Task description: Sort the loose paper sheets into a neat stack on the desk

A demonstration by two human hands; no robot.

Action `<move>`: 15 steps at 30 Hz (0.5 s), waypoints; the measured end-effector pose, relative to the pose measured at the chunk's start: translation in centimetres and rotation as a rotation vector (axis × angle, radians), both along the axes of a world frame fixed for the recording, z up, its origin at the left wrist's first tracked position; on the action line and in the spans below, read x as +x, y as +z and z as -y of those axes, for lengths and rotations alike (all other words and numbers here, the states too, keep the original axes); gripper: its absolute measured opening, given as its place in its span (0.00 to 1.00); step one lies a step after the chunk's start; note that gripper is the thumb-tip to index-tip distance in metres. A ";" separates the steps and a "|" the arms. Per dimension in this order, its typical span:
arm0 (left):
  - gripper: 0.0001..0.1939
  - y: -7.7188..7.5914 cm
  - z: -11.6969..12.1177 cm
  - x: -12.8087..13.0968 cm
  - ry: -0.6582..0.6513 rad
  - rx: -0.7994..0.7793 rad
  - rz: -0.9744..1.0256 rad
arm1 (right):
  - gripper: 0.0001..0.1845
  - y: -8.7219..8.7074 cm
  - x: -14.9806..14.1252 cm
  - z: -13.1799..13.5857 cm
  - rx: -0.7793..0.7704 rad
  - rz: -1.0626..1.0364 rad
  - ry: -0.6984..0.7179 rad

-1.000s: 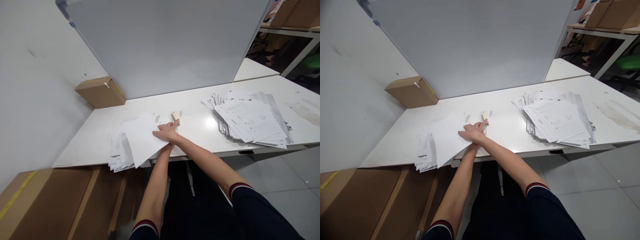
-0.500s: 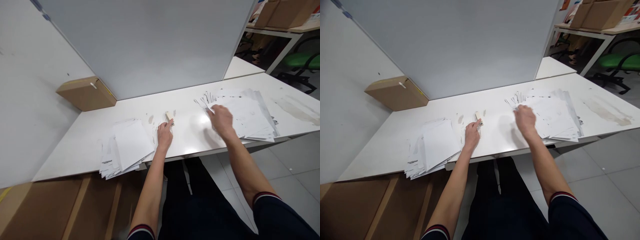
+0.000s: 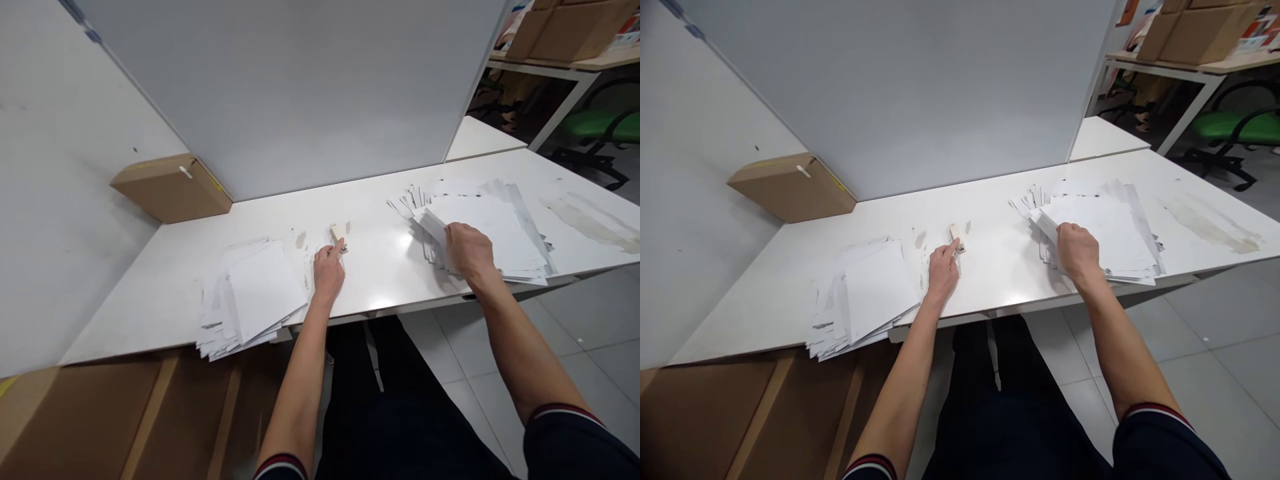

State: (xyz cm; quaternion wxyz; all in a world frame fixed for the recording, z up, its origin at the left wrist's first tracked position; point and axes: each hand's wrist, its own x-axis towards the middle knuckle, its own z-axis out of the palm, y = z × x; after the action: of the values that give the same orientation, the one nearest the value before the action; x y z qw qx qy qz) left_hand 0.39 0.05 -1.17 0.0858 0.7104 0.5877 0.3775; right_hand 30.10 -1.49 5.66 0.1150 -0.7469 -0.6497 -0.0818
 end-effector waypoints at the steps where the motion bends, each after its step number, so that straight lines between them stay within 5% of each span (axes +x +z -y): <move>1: 0.24 0.1 0.0 0.0 0.003 0.011 0.080 | 0.20 0.4 -0.8 0.8 0.083 -0.041 0.031; 5: 0.31 0.8 0.3 0.2 -0.109 -0.119 0.659 | 0.18 2.1 -5.7 4.2 0.307 -0.374 0.242; 9: 0.28 1.7 0.9 0.1 -0.328 -0.364 1.197 | 0.17 3.0 -9.8 5.6 0.238 -0.774 0.393; 12: 0.18 2.3 1.3 -0.2 -0.282 -0.416 1.374 | 0.23 2.8 -9.5 4.2 0.054 -0.975 0.443; 15: 0.16 2.7 1.3 -0.2 -0.239 -0.412 1.450 | 0.22 1.9 -5.9 1.0 0.130 -0.813 0.277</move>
State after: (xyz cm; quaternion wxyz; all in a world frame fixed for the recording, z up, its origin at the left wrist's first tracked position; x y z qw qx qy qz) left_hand 0.14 -1.29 1.57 0.6212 0.3131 0.3621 0.6205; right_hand 24.18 -2.51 7.55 0.4180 -0.6156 -0.6392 0.1944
